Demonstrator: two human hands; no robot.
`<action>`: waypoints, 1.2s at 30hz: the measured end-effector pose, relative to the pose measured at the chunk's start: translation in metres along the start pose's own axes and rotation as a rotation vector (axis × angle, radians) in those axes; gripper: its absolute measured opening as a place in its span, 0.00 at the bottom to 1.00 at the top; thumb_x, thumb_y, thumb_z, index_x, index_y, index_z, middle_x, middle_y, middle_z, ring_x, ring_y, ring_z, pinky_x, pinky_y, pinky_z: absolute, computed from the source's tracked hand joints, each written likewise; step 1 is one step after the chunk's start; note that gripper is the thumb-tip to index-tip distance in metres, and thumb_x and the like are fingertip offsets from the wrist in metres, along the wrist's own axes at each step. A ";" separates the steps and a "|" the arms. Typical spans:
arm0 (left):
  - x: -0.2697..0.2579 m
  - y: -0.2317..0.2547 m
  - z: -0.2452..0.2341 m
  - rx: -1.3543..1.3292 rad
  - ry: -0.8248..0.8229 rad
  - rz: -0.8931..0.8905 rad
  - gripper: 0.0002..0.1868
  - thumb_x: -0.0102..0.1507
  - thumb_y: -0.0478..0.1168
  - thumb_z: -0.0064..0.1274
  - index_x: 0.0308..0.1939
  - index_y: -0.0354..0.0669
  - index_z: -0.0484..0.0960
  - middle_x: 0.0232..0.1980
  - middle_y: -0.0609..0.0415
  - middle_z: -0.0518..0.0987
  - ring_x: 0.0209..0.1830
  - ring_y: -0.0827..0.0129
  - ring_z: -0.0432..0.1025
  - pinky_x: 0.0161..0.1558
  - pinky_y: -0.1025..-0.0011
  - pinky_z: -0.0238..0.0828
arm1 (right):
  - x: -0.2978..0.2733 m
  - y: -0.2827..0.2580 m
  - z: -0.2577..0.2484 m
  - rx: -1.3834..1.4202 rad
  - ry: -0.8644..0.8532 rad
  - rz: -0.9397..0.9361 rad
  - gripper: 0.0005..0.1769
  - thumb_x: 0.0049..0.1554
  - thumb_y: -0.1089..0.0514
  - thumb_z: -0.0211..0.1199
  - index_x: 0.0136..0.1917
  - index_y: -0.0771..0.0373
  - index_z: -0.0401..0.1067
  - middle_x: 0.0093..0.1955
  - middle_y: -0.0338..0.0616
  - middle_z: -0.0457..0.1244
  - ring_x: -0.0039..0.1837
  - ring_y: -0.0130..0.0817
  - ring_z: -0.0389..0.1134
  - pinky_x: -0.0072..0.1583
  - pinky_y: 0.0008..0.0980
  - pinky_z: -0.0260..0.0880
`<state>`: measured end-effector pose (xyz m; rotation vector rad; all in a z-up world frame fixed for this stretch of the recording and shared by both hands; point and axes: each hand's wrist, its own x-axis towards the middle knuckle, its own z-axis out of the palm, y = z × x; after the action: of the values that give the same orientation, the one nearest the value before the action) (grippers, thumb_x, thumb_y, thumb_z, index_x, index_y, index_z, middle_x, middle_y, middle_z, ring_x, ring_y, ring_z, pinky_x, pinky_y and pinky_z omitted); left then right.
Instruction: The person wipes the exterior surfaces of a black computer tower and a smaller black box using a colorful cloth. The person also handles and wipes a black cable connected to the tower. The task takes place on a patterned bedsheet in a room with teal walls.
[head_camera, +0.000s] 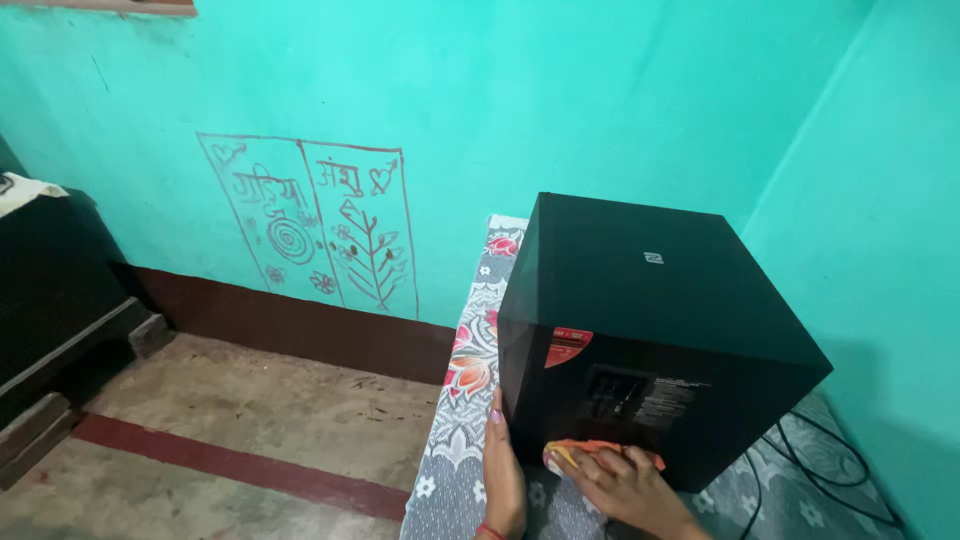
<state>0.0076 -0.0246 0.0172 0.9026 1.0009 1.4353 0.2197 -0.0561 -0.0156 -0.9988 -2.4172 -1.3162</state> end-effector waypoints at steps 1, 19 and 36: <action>0.001 -0.001 -0.001 -0.036 -0.007 -0.018 0.36 0.70 0.60 0.25 0.77 0.45 0.60 0.81 0.55 0.59 0.82 0.67 0.51 0.76 0.70 0.42 | -0.001 -0.001 0.002 0.156 -0.241 -0.013 0.32 0.65 0.49 0.48 0.82 0.47 0.53 0.71 0.38 0.54 0.68 0.40 0.51 0.66 0.49 0.48; -0.009 0.123 0.039 0.299 0.081 0.857 0.27 0.75 0.45 0.32 0.76 0.39 0.63 0.82 0.42 0.58 0.83 0.52 0.49 0.78 0.59 0.40 | 0.062 0.059 -0.102 0.031 0.187 0.116 0.34 0.52 0.60 0.60 0.73 0.48 0.65 0.70 0.38 0.54 0.65 0.45 0.54 0.62 0.51 0.58; -0.003 0.162 0.048 0.342 -0.110 0.828 0.23 0.75 0.45 0.32 0.49 0.39 0.85 0.66 0.47 0.79 0.76 0.48 0.65 0.68 0.58 0.65 | 0.047 0.034 -0.053 0.138 0.026 0.196 0.31 0.53 0.58 0.57 0.70 0.44 0.67 0.66 0.39 0.54 0.66 0.42 0.52 0.65 0.49 0.53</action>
<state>-0.0043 -0.0283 0.1858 1.7662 0.8302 1.8793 0.1995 -0.0650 0.0600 -1.1388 -2.2876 -1.0752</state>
